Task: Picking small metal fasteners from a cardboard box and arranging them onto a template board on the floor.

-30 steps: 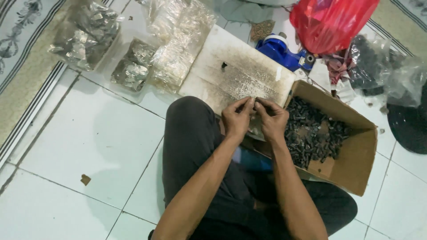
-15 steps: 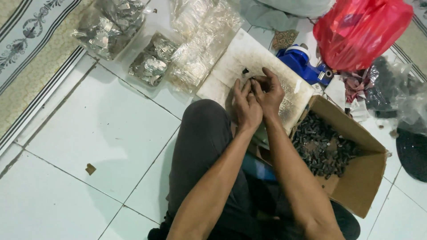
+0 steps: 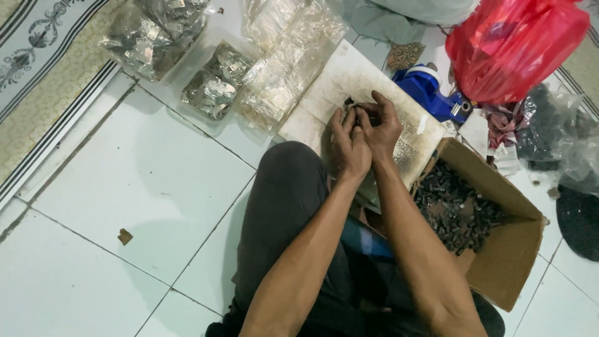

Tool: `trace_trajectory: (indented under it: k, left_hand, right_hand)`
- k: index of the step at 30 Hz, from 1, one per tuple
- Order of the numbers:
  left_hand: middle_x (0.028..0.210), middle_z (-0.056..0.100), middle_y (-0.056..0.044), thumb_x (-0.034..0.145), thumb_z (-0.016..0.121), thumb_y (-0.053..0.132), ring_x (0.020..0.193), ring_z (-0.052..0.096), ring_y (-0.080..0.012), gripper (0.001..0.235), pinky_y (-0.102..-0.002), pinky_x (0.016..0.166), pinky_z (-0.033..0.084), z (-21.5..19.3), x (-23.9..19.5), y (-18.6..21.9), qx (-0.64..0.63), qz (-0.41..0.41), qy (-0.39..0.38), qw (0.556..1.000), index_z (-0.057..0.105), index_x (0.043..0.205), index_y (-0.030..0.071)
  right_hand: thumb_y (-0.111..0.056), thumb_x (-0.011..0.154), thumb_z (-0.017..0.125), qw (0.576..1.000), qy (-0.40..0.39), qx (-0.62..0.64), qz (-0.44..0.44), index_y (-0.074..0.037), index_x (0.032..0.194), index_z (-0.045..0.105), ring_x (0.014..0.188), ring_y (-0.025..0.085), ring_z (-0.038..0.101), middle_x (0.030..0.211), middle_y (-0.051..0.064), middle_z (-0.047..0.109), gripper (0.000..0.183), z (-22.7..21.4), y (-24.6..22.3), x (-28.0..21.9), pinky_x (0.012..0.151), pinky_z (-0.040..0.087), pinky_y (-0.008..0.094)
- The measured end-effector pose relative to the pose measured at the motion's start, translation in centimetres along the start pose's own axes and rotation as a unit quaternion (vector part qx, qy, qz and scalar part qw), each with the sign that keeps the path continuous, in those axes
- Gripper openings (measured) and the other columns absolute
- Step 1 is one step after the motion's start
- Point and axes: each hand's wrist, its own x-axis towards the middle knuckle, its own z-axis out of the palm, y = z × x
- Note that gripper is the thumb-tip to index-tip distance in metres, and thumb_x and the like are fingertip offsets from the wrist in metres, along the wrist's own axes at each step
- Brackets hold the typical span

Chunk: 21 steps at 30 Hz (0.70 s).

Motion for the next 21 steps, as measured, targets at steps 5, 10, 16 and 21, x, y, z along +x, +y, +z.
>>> trace_trajectory:
  k: [5,10,16,21]
  left_hand:
    - [0.155,0.05,-0.016,0.103,0.044,0.016,0.148,0.04,-0.0314,0.064,-0.047,0.125,0.026,0.4,1.2,-4.3,0.063,-0.005,0.002,0.998,0.022,0.161,0.003]
    - [0.156,0.054,-0.004,0.103,0.047,0.024,0.15,0.042,-0.0204,0.064,-0.037,0.127,0.021,-0.1,1.3,-4.6,0.137,-0.008,-0.001,0.991,0.027,0.162,0.009]
    - [0.156,0.044,-0.028,0.104,0.044,0.013,0.15,0.036,-0.0396,0.064,-0.052,0.126,0.024,-0.1,0.3,-0.5,-0.017,-0.008,-0.021,1.0,0.019,0.16,-0.004]
    - [0.157,0.04,-0.032,0.106,0.043,0.012,0.147,0.035,-0.0473,0.063,-0.059,0.121,0.032,0.2,0.5,-2.1,-0.066,0.01,-0.008,0.998,0.017,0.161,-0.002]
  right_hand:
    - [0.0,0.087,0.083,0.999,-0.019,-0.026,-0.014,-0.007,0.133,0.069,0.086,0.026,0.077,0.094,0.009,0.08,0.049,-0.1,0.0,0.0,0.07,0.061,0.034]
    - [0.0,0.087,0.083,0.998,-0.039,-0.038,-0.031,-0.008,0.134,0.069,0.09,0.028,0.077,0.098,0.009,0.08,0.05,-0.6,0.0,0.1,0.07,0.061,0.036]
    - [0.005,0.087,0.08,1.0,-0.022,-0.018,-0.006,-0.005,0.13,0.07,0.085,0.029,0.077,0.094,0.011,0.08,0.045,-0.2,-0.9,0.2,0.067,0.061,0.034]
    - [0.003,0.089,0.081,0.998,-0.043,-0.029,-0.021,-0.004,0.134,0.068,0.091,0.032,0.077,0.099,0.013,0.08,0.048,-0.5,-0.4,0.1,0.071,0.062,0.039]
